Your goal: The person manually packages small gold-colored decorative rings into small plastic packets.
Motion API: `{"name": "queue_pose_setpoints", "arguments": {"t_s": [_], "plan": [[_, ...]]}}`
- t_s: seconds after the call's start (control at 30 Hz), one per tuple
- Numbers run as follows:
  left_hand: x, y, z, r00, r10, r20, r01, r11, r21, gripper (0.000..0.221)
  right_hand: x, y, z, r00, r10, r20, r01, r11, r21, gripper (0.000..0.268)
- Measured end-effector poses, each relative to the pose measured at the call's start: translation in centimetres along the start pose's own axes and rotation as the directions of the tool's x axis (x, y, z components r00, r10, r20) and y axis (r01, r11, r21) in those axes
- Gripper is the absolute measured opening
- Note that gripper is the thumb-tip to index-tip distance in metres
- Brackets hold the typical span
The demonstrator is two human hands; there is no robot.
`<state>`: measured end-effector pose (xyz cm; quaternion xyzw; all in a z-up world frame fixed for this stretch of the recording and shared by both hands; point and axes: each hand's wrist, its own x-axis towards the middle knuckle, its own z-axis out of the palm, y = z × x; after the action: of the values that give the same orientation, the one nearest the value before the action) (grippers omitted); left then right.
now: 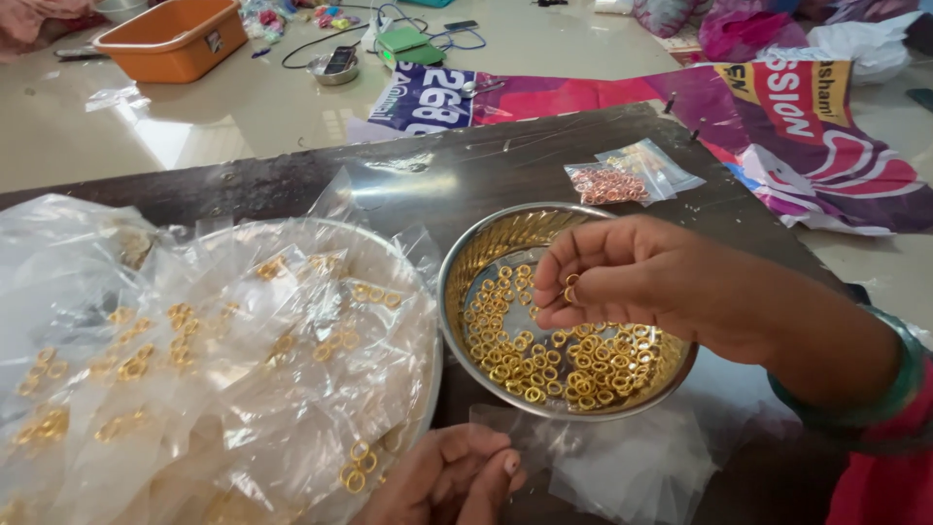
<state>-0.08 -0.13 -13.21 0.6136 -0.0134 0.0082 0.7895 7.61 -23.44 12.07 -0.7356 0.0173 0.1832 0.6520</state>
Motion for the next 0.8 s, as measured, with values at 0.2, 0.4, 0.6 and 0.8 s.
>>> {"name": "queue_pose_setpoints", "arguments": {"t_s": [0.2, 0.4, 0.6, 0.8], "plan": [[1.1, 10.9, 2.8, 0.999, -0.026, 0.022, 0.024, 0.998, 0.052, 0.013, -1.4, 0.0, -0.8, 0.993, -0.021, 0.116, 0.041, 0.984, -0.174, 0.019], [0.6, 13.4, 2.9, 0.997, -0.067, 0.044, 0.064, 0.996, 0.069, 0.019, -3.4, -3.0, 1.3, 0.944, 0.042, 0.326, 0.068, 0.946, -0.318, 0.017], [0.3, 12.0, 2.5, 0.985, 0.126, 0.115, -0.114, 0.988, -0.105, 0.024, -4.4, -4.2, 3.4, 0.925, 0.12, 0.362, 0.046, 0.907, -0.419, 0.02], [0.3, 13.9, 2.9, 0.992, 0.083, 0.094, -0.079, 0.996, -0.05, 0.038, -4.9, -3.6, 5.1, 0.951, 0.039, 0.306, 0.12, 0.867, -0.484, 0.015]]}}
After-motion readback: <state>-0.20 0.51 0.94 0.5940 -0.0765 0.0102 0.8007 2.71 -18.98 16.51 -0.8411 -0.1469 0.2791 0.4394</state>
